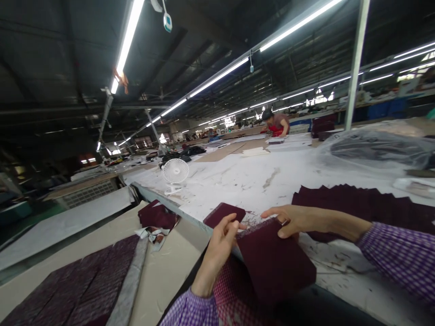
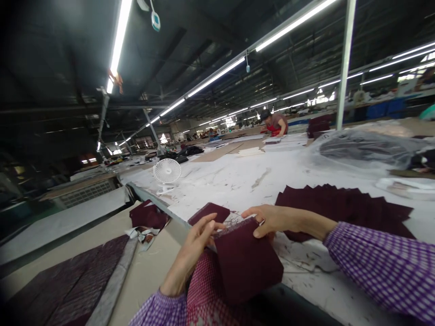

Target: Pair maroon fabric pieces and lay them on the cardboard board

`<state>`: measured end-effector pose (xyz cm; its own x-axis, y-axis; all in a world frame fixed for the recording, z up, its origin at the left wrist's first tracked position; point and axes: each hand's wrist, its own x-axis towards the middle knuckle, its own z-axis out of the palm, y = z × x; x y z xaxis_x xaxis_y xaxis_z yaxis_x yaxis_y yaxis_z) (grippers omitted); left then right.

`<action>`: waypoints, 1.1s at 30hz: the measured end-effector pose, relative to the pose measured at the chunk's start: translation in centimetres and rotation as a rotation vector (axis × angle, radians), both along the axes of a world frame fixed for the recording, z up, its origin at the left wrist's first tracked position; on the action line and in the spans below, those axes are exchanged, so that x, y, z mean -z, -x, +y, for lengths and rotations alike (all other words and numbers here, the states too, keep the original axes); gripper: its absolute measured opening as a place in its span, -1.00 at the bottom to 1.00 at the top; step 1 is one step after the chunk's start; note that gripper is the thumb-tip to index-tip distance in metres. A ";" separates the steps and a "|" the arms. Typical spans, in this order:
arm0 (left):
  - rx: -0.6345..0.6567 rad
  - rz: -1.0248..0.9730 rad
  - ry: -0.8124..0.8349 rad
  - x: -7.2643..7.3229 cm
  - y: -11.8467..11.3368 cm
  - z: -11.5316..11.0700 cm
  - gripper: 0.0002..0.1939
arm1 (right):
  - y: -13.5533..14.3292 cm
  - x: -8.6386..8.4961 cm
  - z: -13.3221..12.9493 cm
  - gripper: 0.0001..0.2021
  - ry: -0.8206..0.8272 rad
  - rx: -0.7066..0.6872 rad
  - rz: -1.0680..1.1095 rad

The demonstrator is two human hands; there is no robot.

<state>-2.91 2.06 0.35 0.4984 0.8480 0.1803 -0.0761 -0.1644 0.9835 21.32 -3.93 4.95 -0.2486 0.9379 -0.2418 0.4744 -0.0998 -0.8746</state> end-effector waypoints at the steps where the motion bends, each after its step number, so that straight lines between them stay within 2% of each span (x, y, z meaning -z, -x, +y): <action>1: 0.020 0.121 -0.080 -0.3 -0.7 0.4 -0.47 | -0.3 0.3 0.2 -0.27 -0.010 -0.007 -0.033; 4: 0.027 0.414 -0.308 -0.9 -3.3 0.9 -0.58 | -0.9 1.1 0.7 -0.32 -0.084 -0.033 -0.158; 6: -0.008 0.541 -0.424 -0.9 -5.1 0.8 -0.68 | -0.9 1.1 0.8 -0.34 -0.130 -0.047 -0.264; 9: -0.045 0.609 -0.612 -0.1 -6.9 0.5 -0.79 | -1.0 0.6 0.6 -0.39 -0.194 -0.038 -0.453; 13: -0.061 0.672 -0.817 1.1 -7.6 0.1 -0.76 | -1.9 -0.2 0.5 -0.68 -0.489 -0.009 -0.806; 15: -0.053 0.701 -0.856 1.3 -7.6 0.1 -0.76 | -2.4 -0.3 0.6 -0.75 -0.586 -0.060 -0.861; 20: -0.034 0.738 -0.883 1.1 -7.5 0.1 -0.77 | -2.9 0.7 0.9 -0.76 -0.707 -0.177 -0.824; 24: -0.038 0.758 -0.908 0.9 -7.5 0.0 -0.77 | -3.0 1.5 1.2 -0.80 -0.715 -0.170 -0.841; 33: -0.037 0.771 -0.927 0.9 -7.5 0.0 -0.76 | -2.8 1.6 1.1 -0.85 -0.703 -0.157 -0.896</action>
